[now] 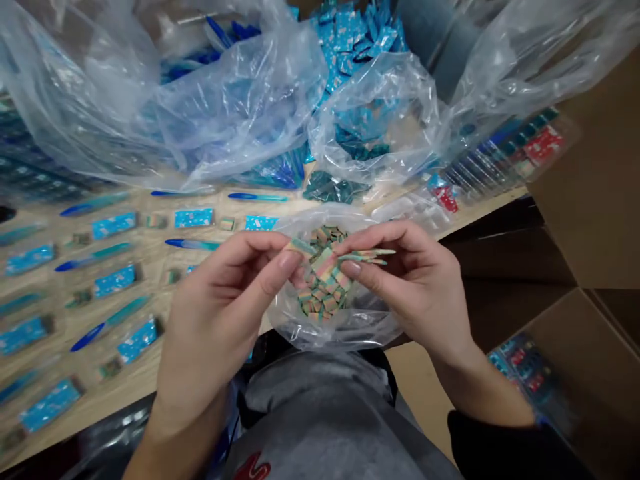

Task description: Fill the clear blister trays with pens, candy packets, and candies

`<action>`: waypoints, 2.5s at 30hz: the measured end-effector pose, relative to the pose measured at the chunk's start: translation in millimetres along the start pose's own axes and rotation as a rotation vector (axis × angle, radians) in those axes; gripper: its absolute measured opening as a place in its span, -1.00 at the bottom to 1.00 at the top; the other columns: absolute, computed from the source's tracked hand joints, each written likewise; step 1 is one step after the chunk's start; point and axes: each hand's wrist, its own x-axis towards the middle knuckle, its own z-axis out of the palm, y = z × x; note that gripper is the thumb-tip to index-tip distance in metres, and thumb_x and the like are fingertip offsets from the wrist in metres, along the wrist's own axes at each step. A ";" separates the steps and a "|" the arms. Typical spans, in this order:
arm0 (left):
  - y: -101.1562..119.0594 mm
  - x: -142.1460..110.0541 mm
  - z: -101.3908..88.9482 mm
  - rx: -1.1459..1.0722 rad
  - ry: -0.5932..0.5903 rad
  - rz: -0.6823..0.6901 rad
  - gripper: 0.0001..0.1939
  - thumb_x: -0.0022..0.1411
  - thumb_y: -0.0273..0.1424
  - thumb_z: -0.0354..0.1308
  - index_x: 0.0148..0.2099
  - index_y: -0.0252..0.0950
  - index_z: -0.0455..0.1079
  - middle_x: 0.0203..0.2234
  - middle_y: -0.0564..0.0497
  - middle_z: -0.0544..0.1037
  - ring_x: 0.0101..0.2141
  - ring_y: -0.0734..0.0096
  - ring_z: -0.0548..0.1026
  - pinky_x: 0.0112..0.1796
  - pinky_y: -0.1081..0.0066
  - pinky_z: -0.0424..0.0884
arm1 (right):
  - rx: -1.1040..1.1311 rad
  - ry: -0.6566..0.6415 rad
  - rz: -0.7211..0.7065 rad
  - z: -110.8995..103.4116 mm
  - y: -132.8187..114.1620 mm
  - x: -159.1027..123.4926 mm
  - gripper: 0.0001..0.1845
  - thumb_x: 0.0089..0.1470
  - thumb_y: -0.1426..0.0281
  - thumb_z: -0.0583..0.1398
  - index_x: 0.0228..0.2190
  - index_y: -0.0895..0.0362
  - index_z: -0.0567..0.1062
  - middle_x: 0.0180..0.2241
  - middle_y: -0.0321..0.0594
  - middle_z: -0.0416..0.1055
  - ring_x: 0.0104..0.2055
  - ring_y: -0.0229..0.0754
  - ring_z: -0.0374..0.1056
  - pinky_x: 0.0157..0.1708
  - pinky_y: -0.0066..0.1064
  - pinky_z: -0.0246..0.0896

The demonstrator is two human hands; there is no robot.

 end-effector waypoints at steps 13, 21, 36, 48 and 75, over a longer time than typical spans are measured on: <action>5.9 -6.4 4.4 0.001 -0.072 -0.022 -0.95 0.22 -0.37 0.29 -0.23 -0.13 0.55 -0.43 0.17 0.63 -0.42 0.58 0.59 -0.37 0.69 0.51 | -0.210 0.048 -0.288 9.8 5.8 -13.1 -0.70 0.09 0.68 0.23 -0.25 0.04 0.52 -0.22 -0.31 0.56 -0.12 -0.22 0.51 -0.08 -0.34 0.49; 3.2 -4.6 8.6 0.041 0.040 0.017 -0.96 0.26 -0.37 0.25 -0.27 -0.19 0.51 -0.45 0.14 0.61 -0.42 0.52 0.60 -0.38 0.61 0.53 | -0.064 0.164 -0.246 9.7 -0.8 -13.7 -0.67 0.05 0.70 0.29 -0.25 0.03 0.54 -0.25 -0.37 0.56 -0.15 -0.26 0.52 -0.14 -0.43 0.52; 7.5 -9.9 20.9 -0.081 -0.096 0.010 -0.92 0.26 -0.36 0.26 -0.19 -0.11 0.56 -0.36 0.14 0.66 -0.37 0.48 0.63 -0.34 0.59 0.58 | -0.127 0.379 -0.410 31.1 2.1 -16.5 -0.69 0.08 0.62 0.32 -0.22 -0.02 0.54 -0.25 -0.35 0.57 -0.18 -0.21 0.53 -0.14 -0.33 0.53; -0.7 -3.1 21.1 -0.189 0.056 0.071 -0.88 0.25 -0.47 0.26 -0.20 -0.12 0.52 -0.37 0.21 0.66 -0.36 0.55 0.65 -0.30 0.65 0.58 | -0.067 0.363 -0.298 11.4 -8.2 -10.7 -0.69 -0.01 0.68 0.34 -0.32 0.02 0.60 -0.34 -0.35 0.55 -0.24 -0.26 0.50 -0.21 -0.43 0.48; -1.3 0.4 21.6 -0.137 0.122 0.180 -0.83 0.19 -0.51 0.29 -0.21 -0.12 0.53 -0.34 0.26 0.63 -0.33 0.73 0.60 -0.25 0.84 0.46 | -0.083 0.204 -0.121 16.1 -10.1 -13.2 -0.70 0.03 0.58 0.37 -0.20 0.01 0.57 -0.30 -0.36 0.54 -0.33 -0.34 0.50 -0.39 -0.59 0.47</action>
